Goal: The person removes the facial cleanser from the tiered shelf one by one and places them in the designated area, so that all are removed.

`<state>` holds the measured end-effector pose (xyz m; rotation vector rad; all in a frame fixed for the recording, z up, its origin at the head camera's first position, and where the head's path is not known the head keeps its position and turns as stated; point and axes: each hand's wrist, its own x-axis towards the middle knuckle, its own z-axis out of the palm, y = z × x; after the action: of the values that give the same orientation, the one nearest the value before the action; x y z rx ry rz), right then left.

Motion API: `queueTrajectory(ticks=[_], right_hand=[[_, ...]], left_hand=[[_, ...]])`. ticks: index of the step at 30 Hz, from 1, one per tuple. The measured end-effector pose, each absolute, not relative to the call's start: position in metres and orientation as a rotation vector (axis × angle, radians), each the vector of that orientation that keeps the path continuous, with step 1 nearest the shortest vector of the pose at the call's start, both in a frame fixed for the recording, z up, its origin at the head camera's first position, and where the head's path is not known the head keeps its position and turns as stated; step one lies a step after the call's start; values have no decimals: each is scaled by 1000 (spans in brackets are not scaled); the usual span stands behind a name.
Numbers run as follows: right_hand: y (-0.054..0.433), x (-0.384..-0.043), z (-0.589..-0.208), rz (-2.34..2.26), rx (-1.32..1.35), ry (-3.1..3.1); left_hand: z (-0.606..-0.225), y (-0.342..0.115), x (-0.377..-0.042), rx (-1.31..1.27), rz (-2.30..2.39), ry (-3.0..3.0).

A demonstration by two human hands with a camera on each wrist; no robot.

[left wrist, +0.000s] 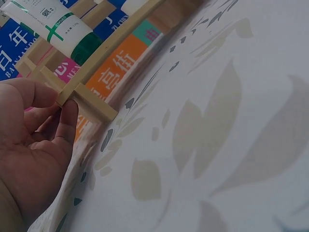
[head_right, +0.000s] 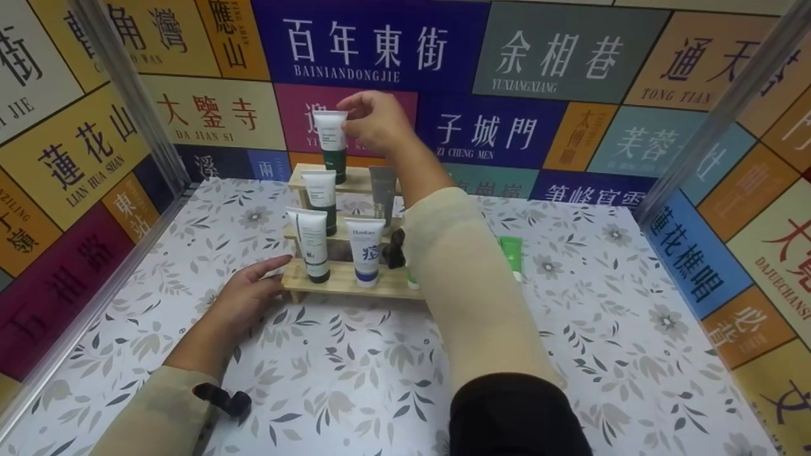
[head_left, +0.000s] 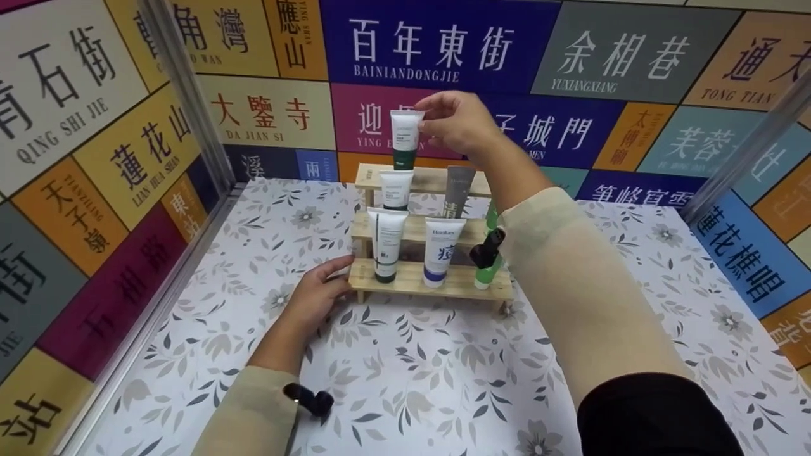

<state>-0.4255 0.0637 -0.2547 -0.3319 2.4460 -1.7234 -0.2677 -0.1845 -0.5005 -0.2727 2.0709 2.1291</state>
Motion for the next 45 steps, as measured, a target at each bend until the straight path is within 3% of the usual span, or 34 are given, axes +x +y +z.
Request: queueTrajectory(ticks=[15, 31, 45], right_hand=[[83, -418, -248, -1904, -297, 2482], [186, -399, -236, -2272, -204, 2316], [273, -377, -267, -2497, -117, 2278]], left_hand=[[-499, -185, -268, -284, 2119, 2077], [-499, -184, -266, -267, 2138, 2038], [-499, -184, -267, -283, 2125, 2031]])
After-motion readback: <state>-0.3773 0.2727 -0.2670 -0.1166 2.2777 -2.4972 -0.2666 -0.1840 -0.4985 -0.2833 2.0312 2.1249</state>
